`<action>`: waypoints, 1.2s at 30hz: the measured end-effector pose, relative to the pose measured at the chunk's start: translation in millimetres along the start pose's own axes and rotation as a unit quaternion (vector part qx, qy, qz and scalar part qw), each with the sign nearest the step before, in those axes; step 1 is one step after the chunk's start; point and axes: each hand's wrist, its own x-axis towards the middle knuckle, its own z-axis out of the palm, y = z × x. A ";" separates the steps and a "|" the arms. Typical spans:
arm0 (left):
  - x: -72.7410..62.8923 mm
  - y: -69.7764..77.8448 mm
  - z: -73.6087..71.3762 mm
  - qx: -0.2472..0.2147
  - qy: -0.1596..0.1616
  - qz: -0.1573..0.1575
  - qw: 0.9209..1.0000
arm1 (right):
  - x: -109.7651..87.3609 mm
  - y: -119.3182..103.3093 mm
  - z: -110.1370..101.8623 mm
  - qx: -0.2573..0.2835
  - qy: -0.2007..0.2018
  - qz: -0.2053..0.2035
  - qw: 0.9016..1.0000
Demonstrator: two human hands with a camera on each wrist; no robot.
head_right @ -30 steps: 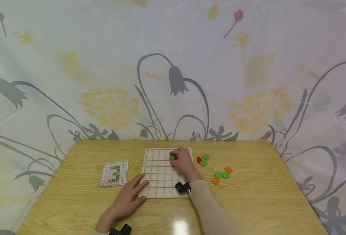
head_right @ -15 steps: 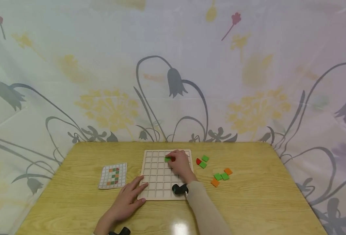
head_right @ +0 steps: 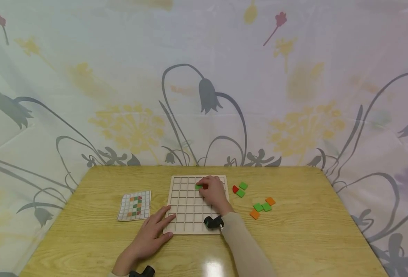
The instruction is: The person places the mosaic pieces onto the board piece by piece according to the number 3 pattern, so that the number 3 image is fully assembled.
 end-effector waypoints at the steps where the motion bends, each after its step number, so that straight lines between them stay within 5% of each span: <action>1: -0.2 -0.1 0.0 0.000 -0.001 0.000 1.000 | -0.1 0.1 0.1 -0.001 -0.001 0.001 1.000; 22: -0.4 -0.7 0.4 -0.002 0.004 0.003 1.000 | -0.6 -2.1 -1.6 -0.006 0.007 -0.013 1.000; 36: -1.0 -1.6 0.6 -0.001 -0.012 -0.011 1.000 | -1.0 -3.7 -23.4 0.141 -0.011 0.036 0.989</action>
